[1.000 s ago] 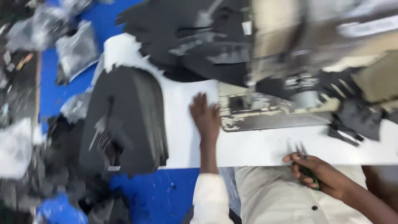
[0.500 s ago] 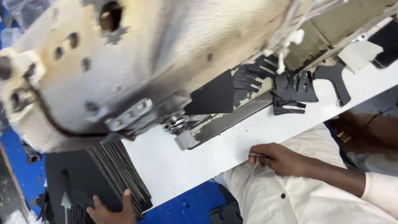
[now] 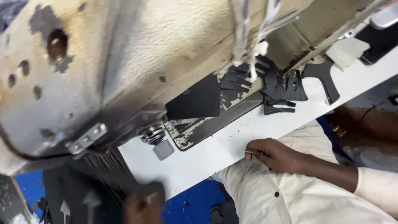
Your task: The person aligns a small black plastic piece onto a larger black carpet piece and sews them together using a sewing machine. They guide the material under the needle, trim the thread with scissors, and repeat the process for multiple pieces.
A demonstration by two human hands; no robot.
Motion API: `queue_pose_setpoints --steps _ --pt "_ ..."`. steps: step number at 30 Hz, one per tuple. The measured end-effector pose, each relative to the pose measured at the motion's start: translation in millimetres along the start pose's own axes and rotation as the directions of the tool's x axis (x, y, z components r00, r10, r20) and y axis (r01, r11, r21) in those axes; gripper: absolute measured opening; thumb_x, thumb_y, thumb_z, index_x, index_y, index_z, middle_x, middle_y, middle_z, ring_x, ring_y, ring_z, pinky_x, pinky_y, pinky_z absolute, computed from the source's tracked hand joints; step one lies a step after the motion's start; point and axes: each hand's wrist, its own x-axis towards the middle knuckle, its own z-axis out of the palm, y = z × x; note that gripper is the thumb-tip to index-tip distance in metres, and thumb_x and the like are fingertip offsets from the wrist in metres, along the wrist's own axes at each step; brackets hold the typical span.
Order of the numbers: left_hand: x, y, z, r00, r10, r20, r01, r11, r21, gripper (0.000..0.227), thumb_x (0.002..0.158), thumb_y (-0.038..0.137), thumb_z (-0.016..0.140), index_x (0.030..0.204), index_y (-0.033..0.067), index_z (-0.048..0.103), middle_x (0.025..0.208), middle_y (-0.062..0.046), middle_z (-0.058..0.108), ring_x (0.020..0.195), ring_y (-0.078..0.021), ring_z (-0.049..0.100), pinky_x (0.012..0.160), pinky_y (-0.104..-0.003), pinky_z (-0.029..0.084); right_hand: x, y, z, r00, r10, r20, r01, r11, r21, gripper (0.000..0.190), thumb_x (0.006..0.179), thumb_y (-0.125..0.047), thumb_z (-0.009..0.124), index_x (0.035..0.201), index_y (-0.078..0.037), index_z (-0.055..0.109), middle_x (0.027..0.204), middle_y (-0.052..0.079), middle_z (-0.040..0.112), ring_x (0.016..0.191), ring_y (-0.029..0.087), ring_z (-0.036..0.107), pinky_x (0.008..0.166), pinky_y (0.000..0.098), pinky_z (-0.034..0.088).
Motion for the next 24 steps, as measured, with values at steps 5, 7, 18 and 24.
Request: queue_pose_setpoints --steps 5,7,18,24 --pt "-63.5 111.1 44.0 0.956 0.292 -0.002 -0.288 0.943 -0.168 0.039 0.083 0.023 0.07 0.119 0.0086 0.072 0.083 -0.014 0.078 0.073 -0.0319 0.076 0.063 -0.043 0.058 9.8 3.8 -2.6 0.971 -0.217 -0.099 0.201 0.968 -0.152 0.016 0.089 0.0 0.062 0.104 -0.005 0.067 0.105 0.01 0.076 0.099 0.022 0.076 0.082 0.0362 0.058" --pt "-74.5 151.9 35.1 0.962 0.263 0.068 -0.249 0.954 -0.165 0.059 0.084 0.022 0.068 0.137 0.0047 0.051 0.081 -0.016 0.076 0.07 -0.0346 0.074 0.062 -0.045 0.057 9.5 -0.8 -8.9 0.96 -0.255 -0.113 0.227 0.95 -0.216 0.021 0.087 0.001 0.064 0.107 -0.005 0.067 0.107 0.01 0.076 0.1 0.025 0.075 0.083 0.0373 0.059" --pt "-69.4 210.5 71.8 0.844 0.341 0.414 -0.221 0.924 -0.31 0.083 0.1 0.022 0.054 0.162 0.0027 0.004 0.062 -0.009 0.067 0.054 -0.0259 0.07 0.056 -0.04 0.058 65.5 -49.4 -82.4 0.806 -0.429 -0.407 -0.042 0.644 -0.764 0.042 0.077 -0.007 0.072 0.118 -0.006 0.064 0.122 0.017 0.064 0.089 0.04 0.069 0.073 0.0503 0.057" --pt "-63.7 203.2 74.8 0.847 0.307 0.434 -0.061 0.867 -0.494 0.083 0.099 0.022 0.061 0.166 0.0192 0.011 0.066 -0.009 0.065 0.052 -0.0164 0.064 0.052 -0.032 0.056 107.3 -32.0 -94.6 0.817 -0.461 -0.346 -0.099 0.48 -0.872 0.02 0.086 -0.013 0.067 0.104 -0.004 0.066 0.109 0.018 0.063 0.086 0.039 0.069 0.074 0.0486 0.058"
